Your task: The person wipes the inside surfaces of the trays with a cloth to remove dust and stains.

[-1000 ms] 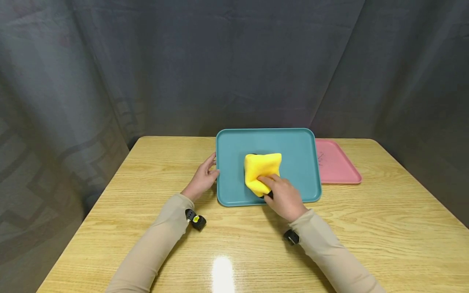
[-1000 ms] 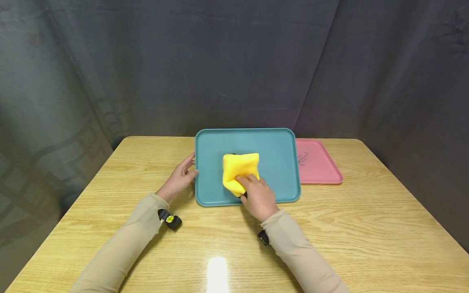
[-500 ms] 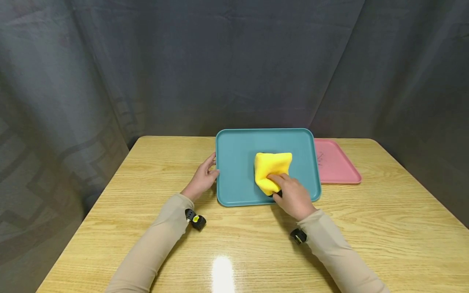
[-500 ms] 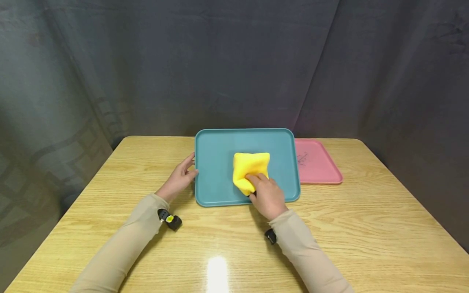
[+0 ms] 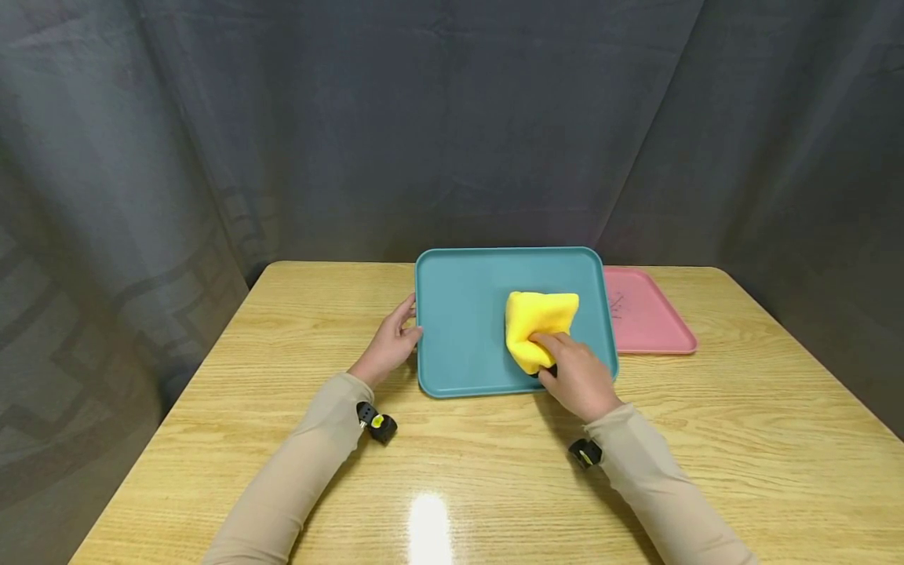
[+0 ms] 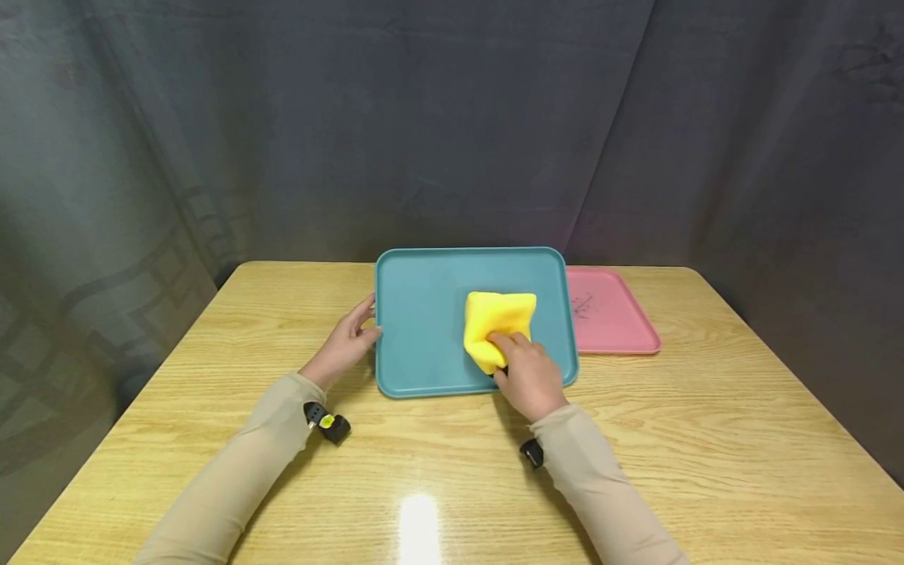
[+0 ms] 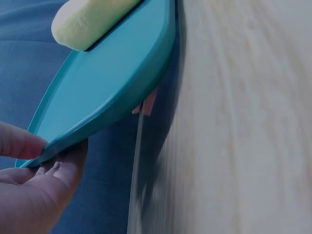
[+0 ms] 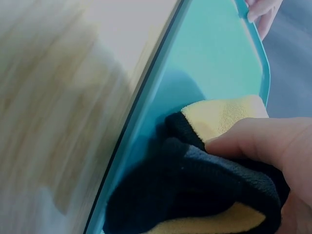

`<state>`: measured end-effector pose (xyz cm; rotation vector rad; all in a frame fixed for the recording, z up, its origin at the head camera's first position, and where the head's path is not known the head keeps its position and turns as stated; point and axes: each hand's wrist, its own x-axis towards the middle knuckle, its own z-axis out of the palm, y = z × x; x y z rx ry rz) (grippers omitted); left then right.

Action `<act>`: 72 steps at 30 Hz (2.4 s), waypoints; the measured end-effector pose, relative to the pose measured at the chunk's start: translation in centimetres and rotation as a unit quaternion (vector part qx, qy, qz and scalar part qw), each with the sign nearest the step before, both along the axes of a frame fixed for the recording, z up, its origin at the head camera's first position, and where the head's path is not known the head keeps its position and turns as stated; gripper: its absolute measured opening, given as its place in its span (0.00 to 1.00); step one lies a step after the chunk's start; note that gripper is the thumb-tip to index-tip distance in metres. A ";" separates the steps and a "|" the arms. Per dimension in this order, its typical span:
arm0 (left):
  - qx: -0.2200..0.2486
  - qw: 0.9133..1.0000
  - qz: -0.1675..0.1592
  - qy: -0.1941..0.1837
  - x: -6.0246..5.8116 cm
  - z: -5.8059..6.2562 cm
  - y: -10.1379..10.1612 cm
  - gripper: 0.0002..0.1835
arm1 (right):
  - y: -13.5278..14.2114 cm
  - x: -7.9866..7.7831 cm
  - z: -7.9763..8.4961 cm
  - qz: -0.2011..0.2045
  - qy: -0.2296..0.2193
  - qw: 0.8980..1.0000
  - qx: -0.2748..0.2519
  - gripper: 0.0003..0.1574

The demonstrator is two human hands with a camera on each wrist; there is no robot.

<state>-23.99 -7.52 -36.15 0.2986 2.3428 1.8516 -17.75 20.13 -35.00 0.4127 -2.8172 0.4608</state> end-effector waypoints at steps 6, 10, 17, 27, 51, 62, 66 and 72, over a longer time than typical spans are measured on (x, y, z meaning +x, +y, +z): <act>-0.011 1.000 -0.002 -0.001 -0.1 0.0 -0.1 0.34 | 0.8 -0.1 0.2 -0.011 -0.007 1.000 0.005 0.31; -0.015 1.000 -0.001 -0.003 -0.1 0.0 -0.1 0.34 | 1.2 -0.1 0.4 -0.019 -0.016 1.000 0.007 0.32; -0.013 1.000 -0.003 -0.004 -0.1 -0.1 -0.1 0.34 | 1.6 -0.2 0.5 -0.026 -0.018 0.999 0.006 0.31; -0.016 1.000 -0.002 -0.005 -0.1 0.0 0.0 0.34 | 2.4 -0.2 0.6 -0.034 -0.022 0.999 0.004 0.31; -0.023 1.000 -0.009 -0.001 -0.1 -0.1 0.0 0.34 | 4.7 -0.5 1.1 -0.059 -0.041 0.997 -0.004 0.28; -0.017 1.000 -0.007 -0.004 0.0 0.1 0.1 0.34 | 5.1 -0.5 1.2 -0.073 -0.042 0.996 -0.001 0.29; -0.015 1.000 -0.009 0.000 0.0 0.1 0.1 0.34 | 5.1 -0.4 1.3 -0.077 -0.044 0.996 0.002 0.27; -0.017 1.000 -0.009 0.004 0.1 0.3 0.2 0.34 | 5.1 -0.3 1.4 -0.080 -0.049 0.996 0.011 0.25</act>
